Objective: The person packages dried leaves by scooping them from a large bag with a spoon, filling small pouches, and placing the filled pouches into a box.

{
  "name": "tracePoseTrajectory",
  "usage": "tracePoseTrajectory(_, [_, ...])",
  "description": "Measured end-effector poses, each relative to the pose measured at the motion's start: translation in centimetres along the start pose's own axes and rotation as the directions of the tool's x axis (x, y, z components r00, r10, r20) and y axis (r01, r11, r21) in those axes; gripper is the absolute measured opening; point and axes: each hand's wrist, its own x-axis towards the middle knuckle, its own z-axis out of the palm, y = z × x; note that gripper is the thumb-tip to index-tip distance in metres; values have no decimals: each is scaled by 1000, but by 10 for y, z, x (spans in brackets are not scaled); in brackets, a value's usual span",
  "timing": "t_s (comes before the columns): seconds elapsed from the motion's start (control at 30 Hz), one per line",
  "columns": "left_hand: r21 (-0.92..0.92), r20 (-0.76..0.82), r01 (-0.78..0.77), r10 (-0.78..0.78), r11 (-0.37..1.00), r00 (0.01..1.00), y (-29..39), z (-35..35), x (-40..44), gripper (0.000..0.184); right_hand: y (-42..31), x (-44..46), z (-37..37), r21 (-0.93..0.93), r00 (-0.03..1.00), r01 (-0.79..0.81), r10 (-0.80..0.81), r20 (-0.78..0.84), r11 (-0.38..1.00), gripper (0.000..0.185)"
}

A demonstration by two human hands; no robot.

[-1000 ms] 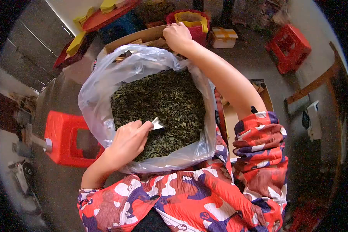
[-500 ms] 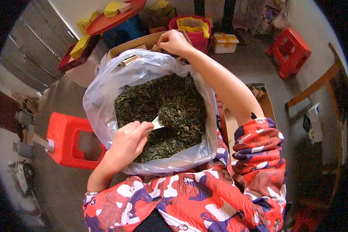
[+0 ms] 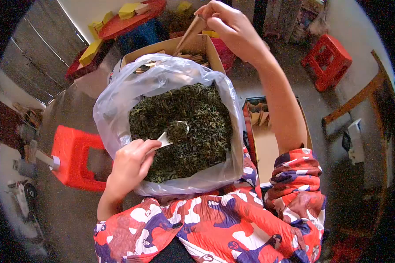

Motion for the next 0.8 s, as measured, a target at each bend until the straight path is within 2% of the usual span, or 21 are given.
tracePoseTrajectory(0.1, [6, -8, 20, -20, 1000, 1000, 1, -10, -9, 20, -48, -25, -4, -57, 966, 212, -201, 160, 975, 10])
tracePoseTrajectory(0.17, [0, -39, 19, -19, 1000, 999, 4, -16, -15, 21, -69, -48, 12, -114, 906, 300, -245, 344, 947, 11])
tracePoseTrajectory(0.2, [-5, -32, 32, -32, 999, 999, 6, -23, -16, 21, -71, -64, 23, -45, 901, 155, -122, 416, 987, 9])
tracePoseTrajectory(0.23, [-8, -29, 44, -44, 999, 999, 7, -27, -19, 21, -70, -77, 35, -89, 867, 113, -54, 496, 990, 12])
tracePoseTrajectory(0.3, [-19, -41, 29, -30, 999, 999, 7, -31, -23, 22, -61, -96, 58, -51, 823, 57, -18, 568, 997, 12])
tracePoseTrajectory(0.37, [-25, -10, 30, -30, 999, 1000, 7, -38, -26, 23, -54, -105, 70, 22, 801, 63, -63, 596, 998, 12])
tracePoseTrajectory(0.4, [-30, -11, 29, -30, 999, 1000, 8, -41, -26, 24, -55, -105, 75, 63, 813, 51, -78, 577, 997, 18])
tracePoseTrajectory(0.53, [-28, -3, 39, -39, 999, 999, 9, -51, -28, 27, -59, -102, 87, 53, 810, 119, -128, 573, 991, 33])
tracePoseTrajectory(0.63, [-40, -1, 53, -53, 998, 999, 9, -59, -30, 28, -52, -98, 95, 20, 784, 82, -77, 616, 996, 32])
tracePoseTrajectory(0.8, [-16, 11, 26, -26, 1000, 1000, 8, -63, -27, 27, -53, -97, 102, 46, 781, 138, -138, 609, 989, 35])
